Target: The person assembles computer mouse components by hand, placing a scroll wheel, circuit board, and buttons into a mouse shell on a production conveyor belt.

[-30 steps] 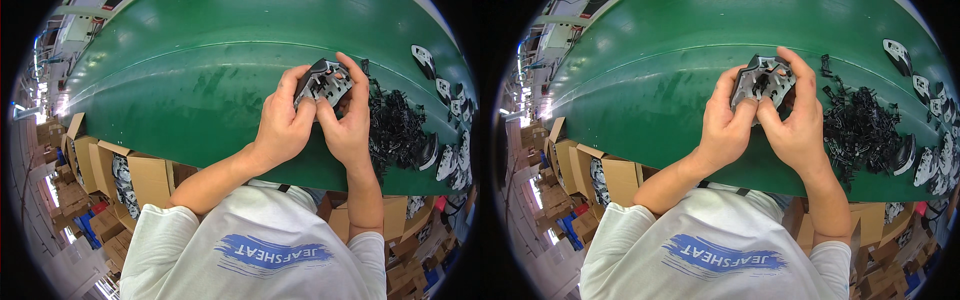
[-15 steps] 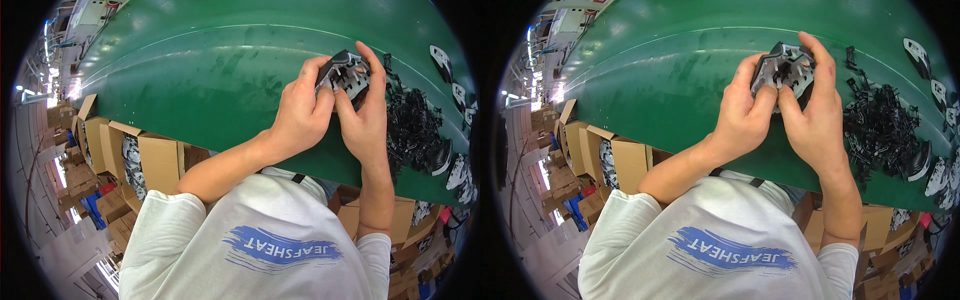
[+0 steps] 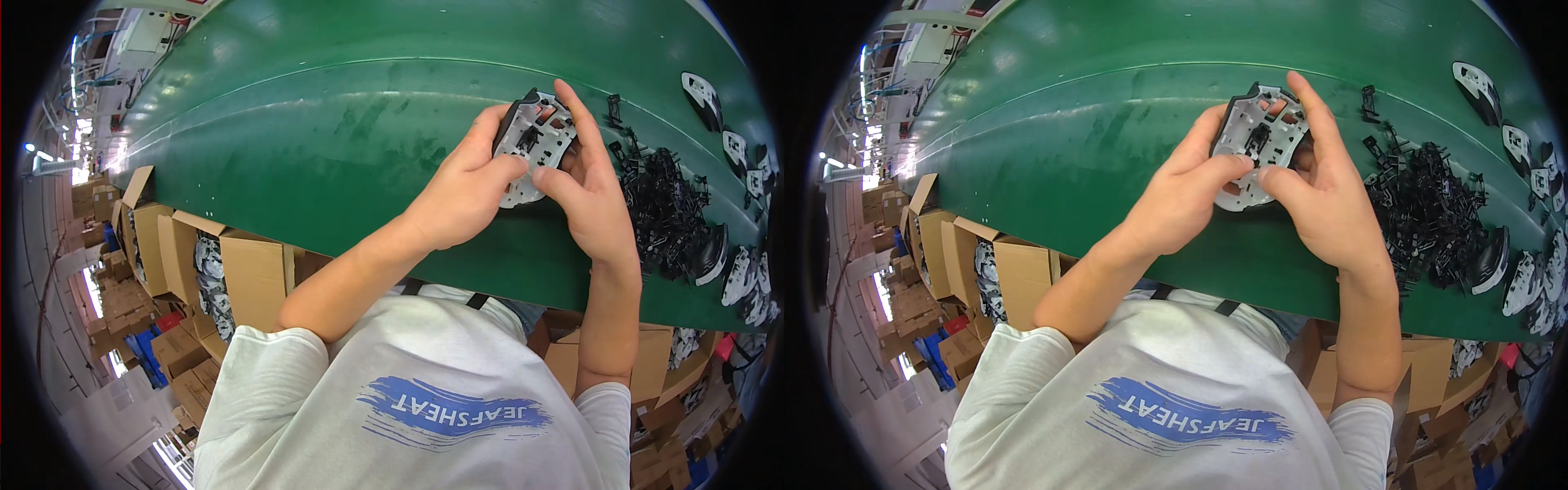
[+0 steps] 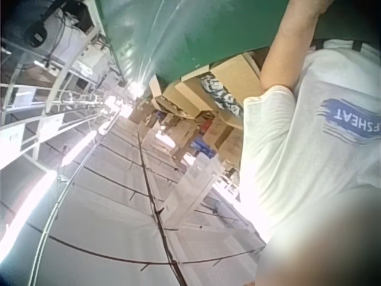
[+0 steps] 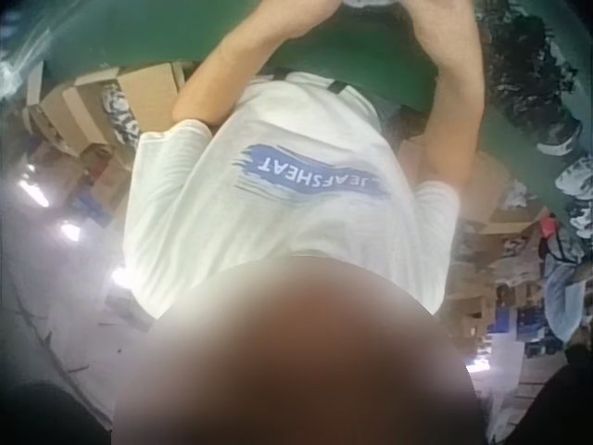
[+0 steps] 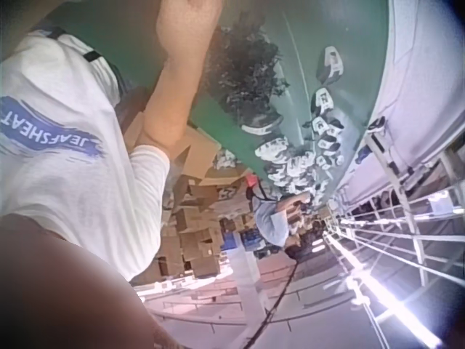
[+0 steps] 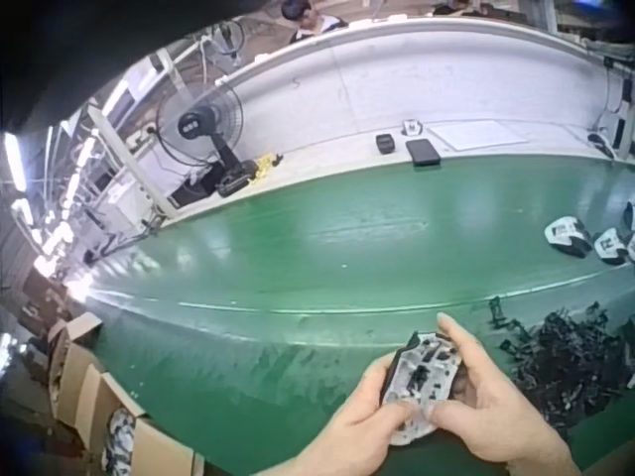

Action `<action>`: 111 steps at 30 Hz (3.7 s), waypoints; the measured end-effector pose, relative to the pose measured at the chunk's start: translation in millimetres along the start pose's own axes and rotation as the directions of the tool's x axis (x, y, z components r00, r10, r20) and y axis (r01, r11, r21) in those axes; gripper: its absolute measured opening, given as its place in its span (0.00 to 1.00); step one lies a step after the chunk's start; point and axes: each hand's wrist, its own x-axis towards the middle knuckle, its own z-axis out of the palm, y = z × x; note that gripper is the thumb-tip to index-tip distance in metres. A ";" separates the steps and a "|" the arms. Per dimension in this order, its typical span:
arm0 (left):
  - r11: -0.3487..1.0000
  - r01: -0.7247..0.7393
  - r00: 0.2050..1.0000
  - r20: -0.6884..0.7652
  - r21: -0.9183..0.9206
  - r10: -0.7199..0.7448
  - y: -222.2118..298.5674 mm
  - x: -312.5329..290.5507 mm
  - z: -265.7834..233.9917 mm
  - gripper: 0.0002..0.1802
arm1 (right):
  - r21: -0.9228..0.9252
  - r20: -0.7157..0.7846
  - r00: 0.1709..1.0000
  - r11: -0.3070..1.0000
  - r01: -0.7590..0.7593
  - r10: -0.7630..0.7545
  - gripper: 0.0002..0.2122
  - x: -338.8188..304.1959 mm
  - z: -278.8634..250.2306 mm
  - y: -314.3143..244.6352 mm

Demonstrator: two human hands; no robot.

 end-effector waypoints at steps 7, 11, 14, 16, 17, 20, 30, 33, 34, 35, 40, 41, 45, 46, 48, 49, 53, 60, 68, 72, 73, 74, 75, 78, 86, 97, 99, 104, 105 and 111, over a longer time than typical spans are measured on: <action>0.915 0.219 0.973 0.148 -0.338 -0.178 29.4 -12.9 -5.2 0.29 | 0.151 0.105 0.993 0.988 0.034 -0.050 0.41 -3.4 -7.3 -12.7; 0.906 0.224 0.973 0.130 -0.360 -0.189 30.6 -11.6 -3.5 0.30 | 0.193 0.113 0.992 0.981 0.035 -0.058 0.41 -4.2 -6.2 -14.5; 0.881 0.228 0.971 0.158 -0.413 -0.178 28.4 -10.4 -6.4 0.30 | 0.207 0.115 0.992 0.978 0.025 -0.049 0.42 -5.2 -5.9 -17.7; 0.856 0.274 0.960 0.171 -0.438 -0.220 29.2 -10.1 -7.0 0.32 | 0.223 0.115 0.992 0.975 0.020 -0.047 0.42 -5.8 -5.5 -18.6; 0.855 0.278 0.959 0.175 -0.438 -0.222 28.2 -9.7 -9.0 0.32 | 0.237 0.117 0.992 0.971 0.016 -0.045 0.42 -6.5 -5.7 -19.6; 0.789 0.326 0.938 0.279 -0.521 -0.203 25.1 -6.3 -13.0 0.30 | 0.285 0.111 0.993 0.959 -0.001 -0.032 0.42 -8.0 -3.6 -24.5; 0.693 0.209 0.976 0.107 -0.690 -0.188 42.9 -9.8 -52.9 0.38 | -0.343 -0.207 0.881 0.875 0.341 -0.425 0.24 -5.1 -45.3 -23.8; 0.892 -0.024 0.982 -0.180 -0.452 -0.064 68.4 -46.0 -159.3 0.31 | -0.443 -0.358 0.782 0.830 0.340 -0.511 0.22 -1.3 -58.0 -17.6; 0.923 -0.103 0.968 -0.249 -0.371 0.008 78.0 -68.3 -213.2 0.30 | -0.545 -0.321 0.829 0.805 0.234 -0.458 0.21 -4.6 -58.5 -20.7; 0.924 -0.162 0.963 -0.261 -0.346 0.072 86.8 -96.8 -269.3 0.28 | -0.644 -0.290 0.871 0.754 0.129 -0.396 0.20 -7.9 -57.3 -24.2; 0.974 -0.222 0.455 -0.879 0.044 0.143 106.2 -285.7 -472.9 0.23 | -0.949 0.043 0.956 0.287 0.130 -0.291 0.18 -21.5 -55.8 -43.7; 0.977 -0.161 0.328 -0.926 0.140 0.187 94.3 -318.3 -486.0 0.23 | -0.980 0.129 0.961 0.118 0.161 -0.247 0.18 -22.9 -55.4 -45.3; 0.973 0.202 -0.023 -0.993 0.111 0.118 62.9 -451.5 -532.2 0.23 | -0.985 0.080 0.970 0.133 0.112 -0.231 0.17 -25.2 -65.4 -32.7; 0.974 0.227 -0.038 -0.999 0.004 0.013 42.0 -459.5 -538.5 0.23 | -0.981 0.091 0.975 0.149 0.122 -0.201 0.17 -26.7 -68.4 -32.2; 0.978 0.184 -0.025 -0.995 -0.100 -0.097 16.0 -477.4 -536.4 0.21 | -0.975 0.098 0.978 0.179 0.132 -0.187 0.16 -25.3 -74.1 -29.9; 0.931 0.183 -0.069 -0.949 -0.316 -0.308 -39.9 -458.1 -519.3 0.17 | -0.980 0.123 0.977 0.136 0.148 -0.174 0.15 -21.6 -54.1 -37.4; 0.881 0.398 -0.368 -0.924 -0.255 -0.101 -15.7 -446.1 -521.2 0.27 | -0.949 0.122 0.962 0.254 0.185 -0.246 0.10 -16.1 -69.3 -26.2; 0.747 0.237 0.288 -0.779 0.621 0.557 84.9 -179.9 -467.5 0.36 | -0.930 0.153 0.907 0.253 0.265 -0.392 0.07 -8.6 -67.2 -19.6; 0.269 -0.403 0.836 0.233 0.875 0.497 82.0 157.4 -97.2 0.32 | -0.951 0.018 0.824 0.244 0.189 -0.566 0.17 -0.1 -76.6 -14.3; 0.353 -0.756 0.654 0.666 0.551 0.360 60.9 237.7 83.9 0.32 | -0.991 -0.090 0.822 0.136 -0.016 -0.562 0.19 -1.0 -86.9 -4.3; 0.202 -0.862 0.505 0.762 0.464 0.406 50.6 255.9 119.3 0.35 | -0.991 -0.057 0.811 0.133 0.026 -0.583 0.17 1.4 -83.2 -3.8; 0.183 -0.851 0.525 0.788 0.492 0.321 38.3 264.8 152.5 0.42 | -0.990 -0.054 0.812 0.135 0.031 -0.581 0.17 2.8 -83.4 0.3; 0.064 -0.823 0.565 0.800 0.565 0.203 27.3 272.5 184.5 0.47 | -0.989 -0.027 0.827 0.133 0.057 -0.561 0.15 4.3 -84.5 4.7; -0.093 -0.826 0.525 0.819 0.556 0.230 2.9 303.7 215.2 0.43 | -0.980 0.007 0.813 0.157 0.122 -0.582 0.11 7.7 -81.3 3.3; -0.094 -0.646 0.749 0.652 0.758 0.113 32.5 308.6 125.4 0.40 | -0.955 0.034 0.793 0.215 0.206 -0.608 0.07 10.2 -80.9 -0.9; 0.964 0.008 0.979 0.198 -0.265 0.046 35.8 112.1 -14.8 0.29 | -0.727 -0.006 0.793 0.547 0.415 -0.609 0.11 3.3 -34.7 -16.4; 0.913 0.036 0.983 0.178 -0.407 0.040 22.2 87.2 -4.3 0.28 | -0.595 -0.032 0.825 0.674 0.438 -0.564 0.13 0.3 -21.5 -16.4; 0.873 0.003 0.991 0.115 -0.488 0.061 13.5 45.7 -3.2 0.32 | -0.285 -0.249 0.821 0.849 0.445 -0.514 0.11 -0.7 -6.8 -1.4; 0.874 0.008 0.991 0.122 -0.487 0.059 12.2 39.3 -4.8 0.32 | -0.309 -0.207 0.810 0.822 0.478 -0.548 0.12 0.3 -12.2 1.4; 0.918 0.116 0.985 0.163 -0.380 -0.057 3.3 2.4 -2.5 0.32 | -0.388 -0.228 0.809 0.812 0.436 -0.542 0.20 1.2 -7.5 -2.6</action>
